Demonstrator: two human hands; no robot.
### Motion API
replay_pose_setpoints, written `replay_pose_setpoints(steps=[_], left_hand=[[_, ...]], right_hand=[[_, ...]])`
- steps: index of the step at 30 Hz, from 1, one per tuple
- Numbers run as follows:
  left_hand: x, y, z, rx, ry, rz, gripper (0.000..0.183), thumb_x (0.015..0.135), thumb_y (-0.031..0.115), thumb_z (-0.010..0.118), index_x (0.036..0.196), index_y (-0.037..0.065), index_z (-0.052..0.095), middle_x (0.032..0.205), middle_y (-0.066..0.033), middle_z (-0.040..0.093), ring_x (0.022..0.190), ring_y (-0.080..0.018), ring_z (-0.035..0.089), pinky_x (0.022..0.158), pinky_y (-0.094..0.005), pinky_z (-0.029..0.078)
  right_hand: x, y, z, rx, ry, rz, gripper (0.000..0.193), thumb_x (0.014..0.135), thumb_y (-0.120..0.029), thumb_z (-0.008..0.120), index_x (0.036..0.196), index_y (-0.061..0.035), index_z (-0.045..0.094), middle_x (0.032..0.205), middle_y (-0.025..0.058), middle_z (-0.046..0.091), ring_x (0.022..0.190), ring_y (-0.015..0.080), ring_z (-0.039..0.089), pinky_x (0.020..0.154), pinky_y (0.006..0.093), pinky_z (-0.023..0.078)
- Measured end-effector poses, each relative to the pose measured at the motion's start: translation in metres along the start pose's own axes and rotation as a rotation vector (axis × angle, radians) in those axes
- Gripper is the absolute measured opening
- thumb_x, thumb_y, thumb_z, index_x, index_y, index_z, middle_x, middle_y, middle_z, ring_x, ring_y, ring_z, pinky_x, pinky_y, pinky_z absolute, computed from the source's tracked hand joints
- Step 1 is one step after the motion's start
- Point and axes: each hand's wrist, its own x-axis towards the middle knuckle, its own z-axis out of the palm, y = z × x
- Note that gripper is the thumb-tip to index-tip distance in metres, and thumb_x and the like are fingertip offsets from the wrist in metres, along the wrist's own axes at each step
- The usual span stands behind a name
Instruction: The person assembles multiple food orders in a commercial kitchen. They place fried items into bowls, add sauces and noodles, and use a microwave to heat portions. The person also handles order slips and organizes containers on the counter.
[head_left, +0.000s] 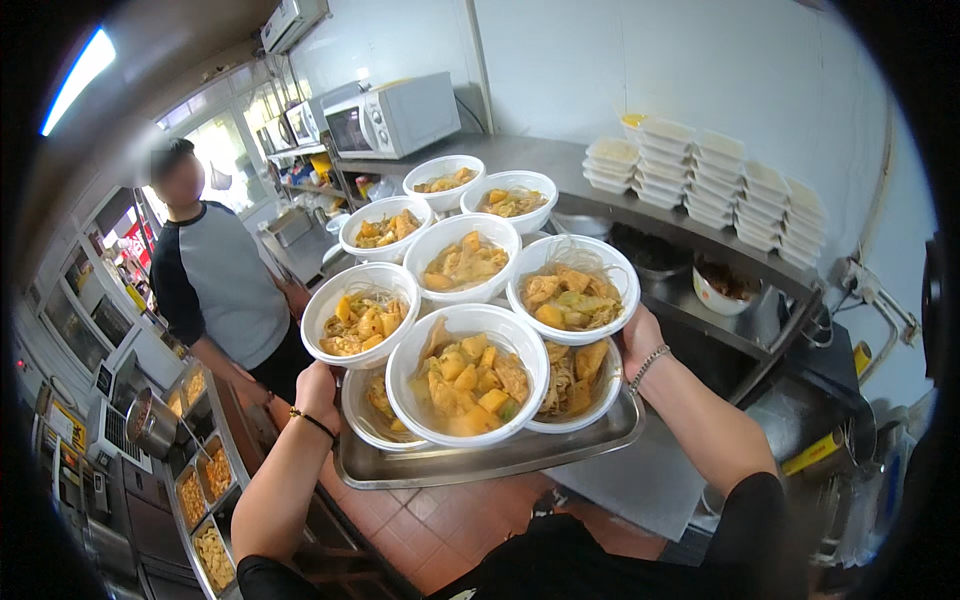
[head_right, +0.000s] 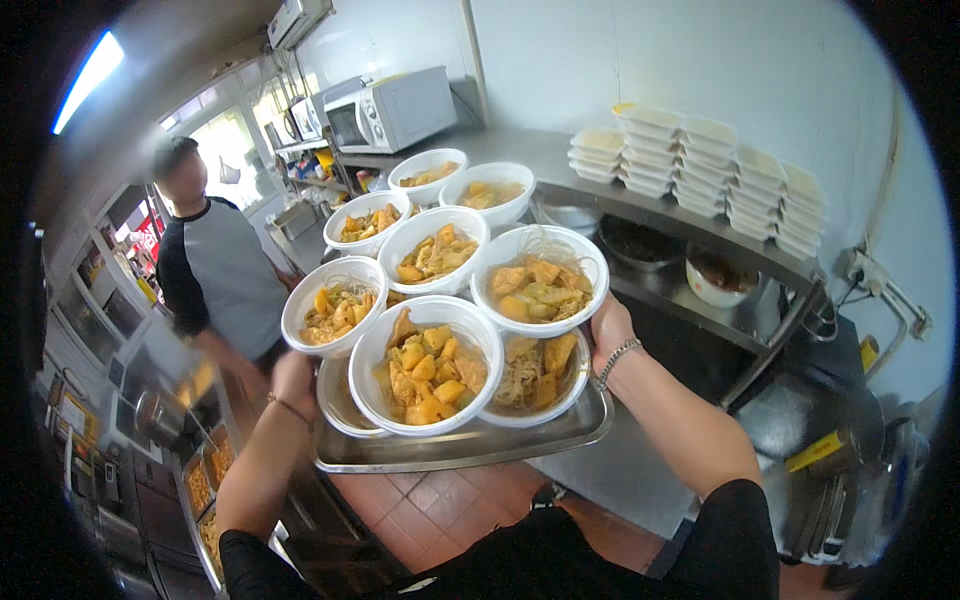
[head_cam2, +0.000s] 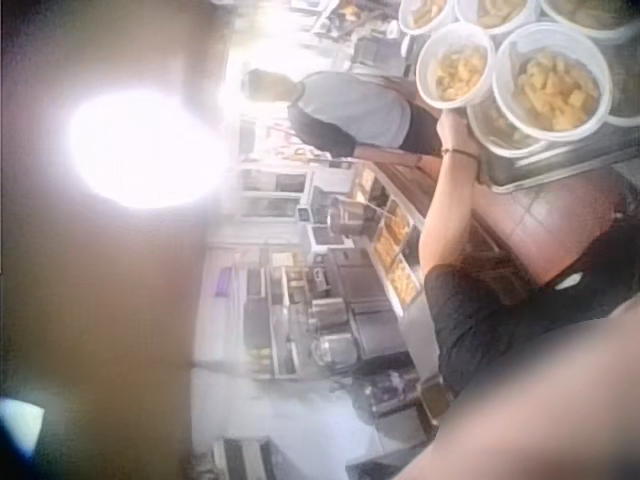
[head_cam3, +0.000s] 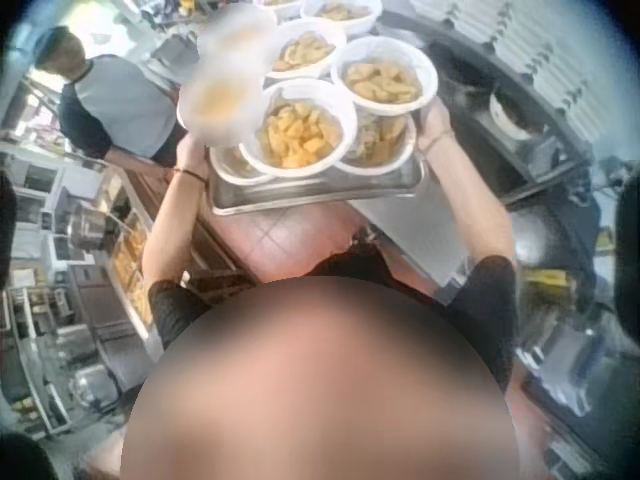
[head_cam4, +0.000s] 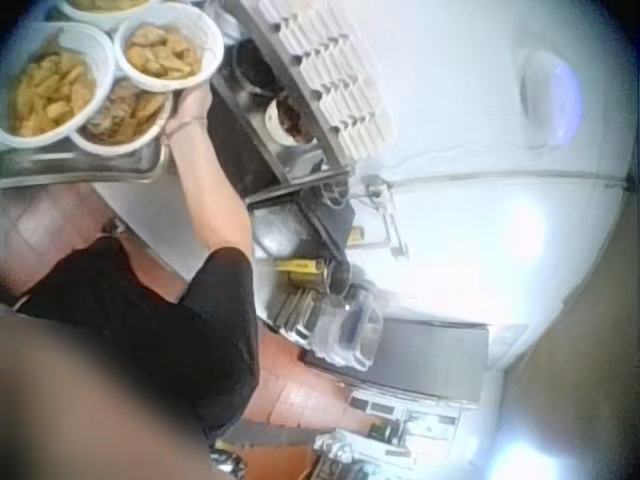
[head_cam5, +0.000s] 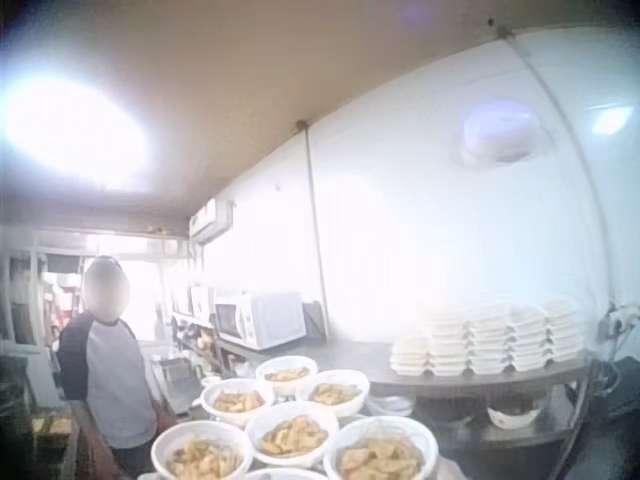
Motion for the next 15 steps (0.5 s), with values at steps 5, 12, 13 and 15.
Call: replay_pose_setpoints(steps=[5,12,13,15], left_hand=[[0.091,0.049,0.049,-0.025,-0.024,-0.075,0.019,0.093,0.011,0.049,0.099,-0.001,0.062,0.091,-0.0115,0.064,0.082,-0.0249,0.064,0.072,-0.0408,0.054],[0.206,0.085,0.108,-0.013,-0.086,0.009,0.019,0.09,0.008,0.048,0.096,-0.001,0.063,0.088,-0.0132,0.066,0.078,-0.0277,0.066,0.07,-0.0433,0.056],[0.221,0.091,0.116,0.013,-0.058,-0.009,0.019,0.091,0.009,0.048,0.095,-0.002,0.063,0.088,-0.0131,0.066,0.078,-0.0275,0.066,0.07,-0.0436,0.057],[0.247,0.094,0.136,0.059,-0.082,0.083,0.017,0.09,0.008,0.05,0.093,-0.002,0.063,0.087,-0.0135,0.066,0.076,-0.0274,0.065,0.069,-0.0428,0.056]], right_hand=[[0.102,-0.045,0.059,-0.059,-0.056,-0.016,0.039,0.1,-0.035,0.058,0.121,-0.0019,0.061,0.12,0.0161,0.065,0.108,0.0278,0.064,0.092,0.0456,0.055],[0.229,-0.076,0.095,-0.096,-0.082,-0.034,0.037,0.097,-0.034,0.059,0.115,-0.0023,0.064,0.113,0.0148,0.067,0.102,0.0263,0.067,0.089,0.0449,0.056],[0.244,-0.079,0.102,-0.088,-0.039,-0.026,0.034,0.097,-0.034,0.06,0.112,-0.0039,0.065,0.11,0.0149,0.068,0.102,0.0267,0.066,0.09,0.0458,0.056],[0.275,-0.089,0.111,-0.107,-0.042,-0.028,0.032,0.097,-0.032,0.059,0.107,-0.0025,0.066,0.102,0.0157,0.069,0.095,0.0259,0.068,0.086,0.0446,0.057]])
